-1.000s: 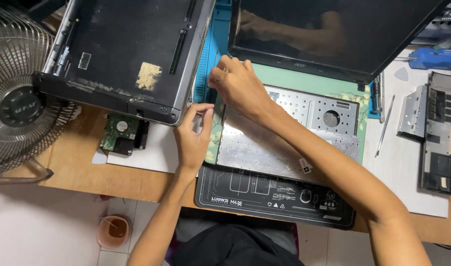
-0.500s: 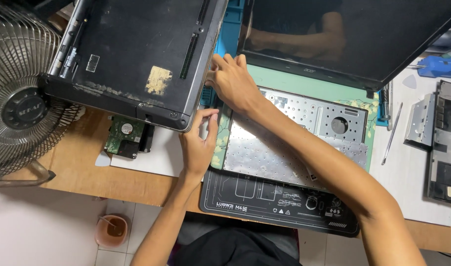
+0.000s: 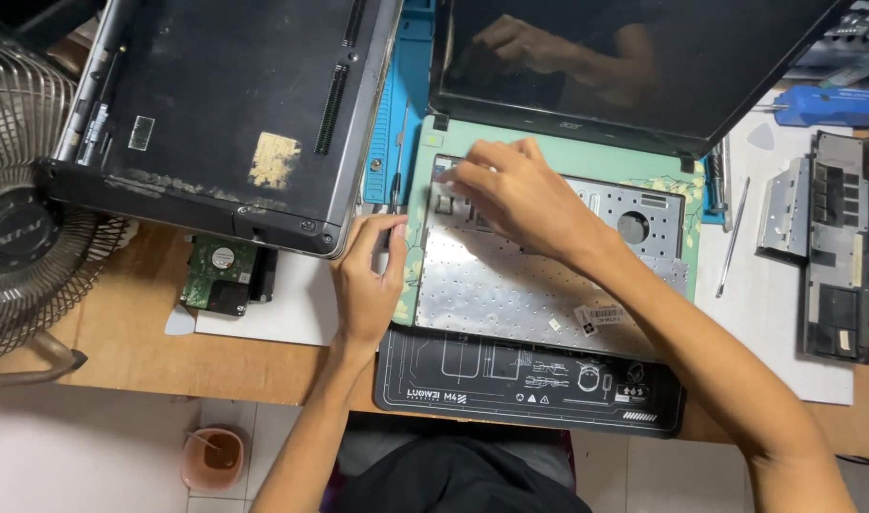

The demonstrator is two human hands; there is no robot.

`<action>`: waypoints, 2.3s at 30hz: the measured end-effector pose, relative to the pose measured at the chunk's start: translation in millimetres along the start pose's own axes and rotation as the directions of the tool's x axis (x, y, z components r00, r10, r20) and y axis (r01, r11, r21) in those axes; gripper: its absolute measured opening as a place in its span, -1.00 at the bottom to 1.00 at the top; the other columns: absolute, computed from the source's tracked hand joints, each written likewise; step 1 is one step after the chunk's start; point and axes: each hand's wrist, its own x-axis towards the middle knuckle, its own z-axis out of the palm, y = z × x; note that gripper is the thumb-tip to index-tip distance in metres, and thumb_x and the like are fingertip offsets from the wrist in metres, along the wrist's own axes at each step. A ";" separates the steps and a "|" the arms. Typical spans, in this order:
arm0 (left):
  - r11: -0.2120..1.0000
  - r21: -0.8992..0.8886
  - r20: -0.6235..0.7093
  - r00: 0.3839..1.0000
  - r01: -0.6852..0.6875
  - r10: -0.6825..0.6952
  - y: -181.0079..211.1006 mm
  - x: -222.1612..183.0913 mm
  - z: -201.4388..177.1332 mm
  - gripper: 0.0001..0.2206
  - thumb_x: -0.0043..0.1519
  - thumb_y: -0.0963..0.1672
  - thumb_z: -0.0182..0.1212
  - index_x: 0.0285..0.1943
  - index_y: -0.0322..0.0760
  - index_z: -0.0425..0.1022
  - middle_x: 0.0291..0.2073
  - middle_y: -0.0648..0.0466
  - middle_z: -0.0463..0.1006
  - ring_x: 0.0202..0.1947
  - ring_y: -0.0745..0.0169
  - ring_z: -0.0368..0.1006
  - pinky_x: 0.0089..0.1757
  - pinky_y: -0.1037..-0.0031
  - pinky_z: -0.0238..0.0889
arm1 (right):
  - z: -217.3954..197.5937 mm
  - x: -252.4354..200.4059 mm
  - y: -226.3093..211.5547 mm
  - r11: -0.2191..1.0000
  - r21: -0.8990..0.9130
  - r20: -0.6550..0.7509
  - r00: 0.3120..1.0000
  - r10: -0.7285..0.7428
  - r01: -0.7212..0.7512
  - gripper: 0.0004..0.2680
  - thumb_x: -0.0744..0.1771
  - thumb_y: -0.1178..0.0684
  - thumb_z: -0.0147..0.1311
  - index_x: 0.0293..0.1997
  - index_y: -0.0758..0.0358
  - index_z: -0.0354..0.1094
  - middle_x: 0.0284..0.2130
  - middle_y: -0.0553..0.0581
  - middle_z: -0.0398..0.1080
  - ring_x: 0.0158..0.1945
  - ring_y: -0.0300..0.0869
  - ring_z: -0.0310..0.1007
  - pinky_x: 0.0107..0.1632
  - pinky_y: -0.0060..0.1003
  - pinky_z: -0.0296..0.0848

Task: The person is disassembling a laptop, involving unscrewing the base, removing the keyboard, and prying off the top palmrest casing.

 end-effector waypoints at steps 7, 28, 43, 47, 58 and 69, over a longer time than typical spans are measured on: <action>0.940 0.147 0.186 0.942 -0.307 0.279 20.3 2.3 4.7 -0.91 0.28 -0.22 0.25 -0.10 -0.26 0.63 -0.24 0.02 0.58 -0.12 0.07 0.51 -0.03 0.29 0.28 | -35.1 -97.6 38.2 0.954 -0.120 0.033 0.960 0.279 -0.273 -0.91 0.34 0.18 0.21 -0.10 0.12 0.50 -0.31 0.03 0.48 -0.21 -0.08 0.56 -0.05 -0.22 0.43; 0.837 0.009 0.685 0.614 -0.547 0.393 62.7 -30.6 60.6 -0.44 0.31 0.04 0.15 0.34 -0.47 0.34 0.27 -0.27 0.41 0.36 -0.12 0.26 0.36 0.05 -0.08 | -29.5 -106.7 16.1 0.894 -0.379 0.150 0.937 0.315 -0.240 -1.00 0.34 0.08 0.20 -0.23 0.06 0.49 -0.40 -0.03 0.52 -0.30 -0.24 0.58 -0.26 -0.41 0.57; 0.867 -0.019 0.745 0.571 -0.498 0.345 72.7 -16.5 50.6 -0.54 0.33 0.02 0.09 0.22 -0.45 0.44 0.21 -0.27 0.47 0.37 -0.11 0.25 0.36 0.03 -0.09 | -14.7 -92.8 2.7 0.813 -0.580 0.483 0.825 0.293 0.051 -0.91 0.34 0.18 0.08 -0.11 0.25 0.46 -0.33 0.12 0.49 -0.29 -0.15 0.62 -0.26 -0.34 0.61; 0.876 -0.027 0.750 0.570 -0.481 0.336 78.4 -13.9 48.4 -0.55 0.32 0.01 0.11 0.19 -0.47 0.46 0.17 -0.29 0.49 0.36 -0.13 0.26 0.36 0.03 -0.10 | -14.8 -90.1 3.3 0.801 -0.596 0.489 0.818 0.303 0.060 -0.91 0.35 0.17 0.06 -0.11 0.25 0.45 -0.33 0.10 0.49 -0.30 -0.18 0.62 -0.28 -0.36 0.59; 0.862 -0.021 0.714 0.596 -0.507 0.367 62.3 -25.8 57.8 -0.52 0.32 0.00 0.13 0.29 -0.45 0.39 0.25 -0.26 0.43 0.38 -0.11 0.23 0.37 0.05 -0.12 | -50.4 -78.1 0.1 0.878 -0.471 0.448 0.833 0.324 -0.088 -0.87 0.28 0.24 0.18 -0.14 0.26 0.53 -0.27 0.09 0.56 -0.26 -0.13 0.64 -0.24 -0.25 0.64; 0.811 0.007 0.590 0.657 -0.586 0.470 53.7 -38.4 50.5 -0.68 0.34 -0.08 0.14 0.20 -0.36 0.45 0.28 -0.22 0.33 0.38 -0.27 0.16 0.31 -0.04 0.02 | -59.5 -120.9 -13.2 0.949 -0.021 0.319 0.897 0.305 -0.316 -0.50 0.29 -0.39 0.14 0.22 0.16 0.33 0.01 0.29 0.49 0.01 0.07 0.56 0.04 0.04 0.60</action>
